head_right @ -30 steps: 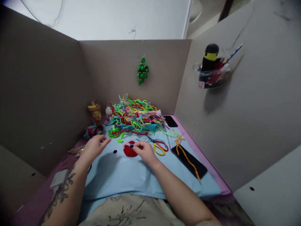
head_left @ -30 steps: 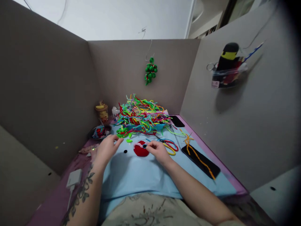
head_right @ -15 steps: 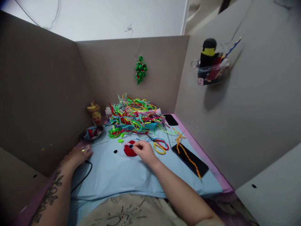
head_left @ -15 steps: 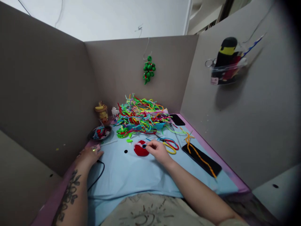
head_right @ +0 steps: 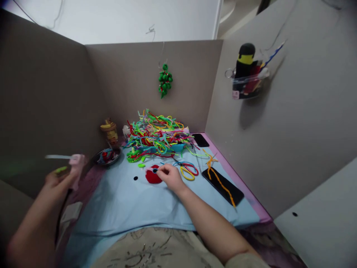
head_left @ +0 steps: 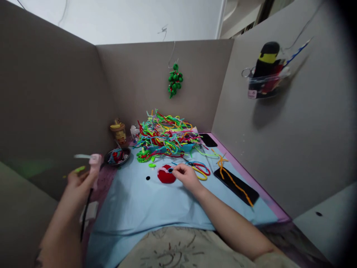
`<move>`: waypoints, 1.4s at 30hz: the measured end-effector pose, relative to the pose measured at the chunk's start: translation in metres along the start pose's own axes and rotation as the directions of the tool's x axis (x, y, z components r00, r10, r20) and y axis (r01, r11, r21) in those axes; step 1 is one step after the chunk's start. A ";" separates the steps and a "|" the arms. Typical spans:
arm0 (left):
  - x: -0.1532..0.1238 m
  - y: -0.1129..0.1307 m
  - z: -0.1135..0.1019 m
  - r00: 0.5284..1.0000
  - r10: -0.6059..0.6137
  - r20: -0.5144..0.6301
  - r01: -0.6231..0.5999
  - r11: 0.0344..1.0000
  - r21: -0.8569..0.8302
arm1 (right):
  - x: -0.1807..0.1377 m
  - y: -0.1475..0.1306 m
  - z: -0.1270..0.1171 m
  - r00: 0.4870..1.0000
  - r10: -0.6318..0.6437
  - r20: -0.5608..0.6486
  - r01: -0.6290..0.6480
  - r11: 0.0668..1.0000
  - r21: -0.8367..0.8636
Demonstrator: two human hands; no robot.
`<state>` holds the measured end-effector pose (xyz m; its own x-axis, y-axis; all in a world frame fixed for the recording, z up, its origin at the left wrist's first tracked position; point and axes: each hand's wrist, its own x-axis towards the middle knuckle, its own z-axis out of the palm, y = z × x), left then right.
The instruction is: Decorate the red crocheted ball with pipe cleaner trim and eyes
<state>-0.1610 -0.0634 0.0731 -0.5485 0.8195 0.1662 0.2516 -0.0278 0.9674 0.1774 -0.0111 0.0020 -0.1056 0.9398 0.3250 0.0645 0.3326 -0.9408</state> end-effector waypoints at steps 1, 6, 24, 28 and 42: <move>-0.003 0.005 0.002 0.999 -0.003 0.033 0.006 0.994 -0.105 | 0.001 0.001 -0.001 0.999 0.032 -0.001 -0.032 0.998 0.049; -0.031 0.013 0.040 0.962 -0.140 0.234 0.243 0.830 -0.503 | 0.007 0.006 -0.002 0.978 0.206 0.021 -0.202 0.928 0.314; -0.080 -0.039 0.142 0.526 0.266 0.808 0.386 0.771 -0.506 | 0.011 0.021 -0.007 0.934 -0.022 0.356 -0.272 0.602 0.750; -0.091 -0.042 0.145 0.380 0.270 0.885 0.264 0.885 -0.383 | 0.009 0.023 -0.007 0.946 0.004 0.324 -0.262 0.595 0.760; -0.108 -0.037 0.149 0.361 0.218 0.907 0.173 0.940 -0.295 | 0.004 0.021 -0.003 0.930 0.035 0.367 -0.316 0.586 0.746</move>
<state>0.0079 -0.0658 -0.0091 0.5797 0.8090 0.0980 -0.0935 -0.0534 0.9942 0.1816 -0.0001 -0.0160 -0.4597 0.8565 0.2345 -0.6693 -0.1606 -0.7255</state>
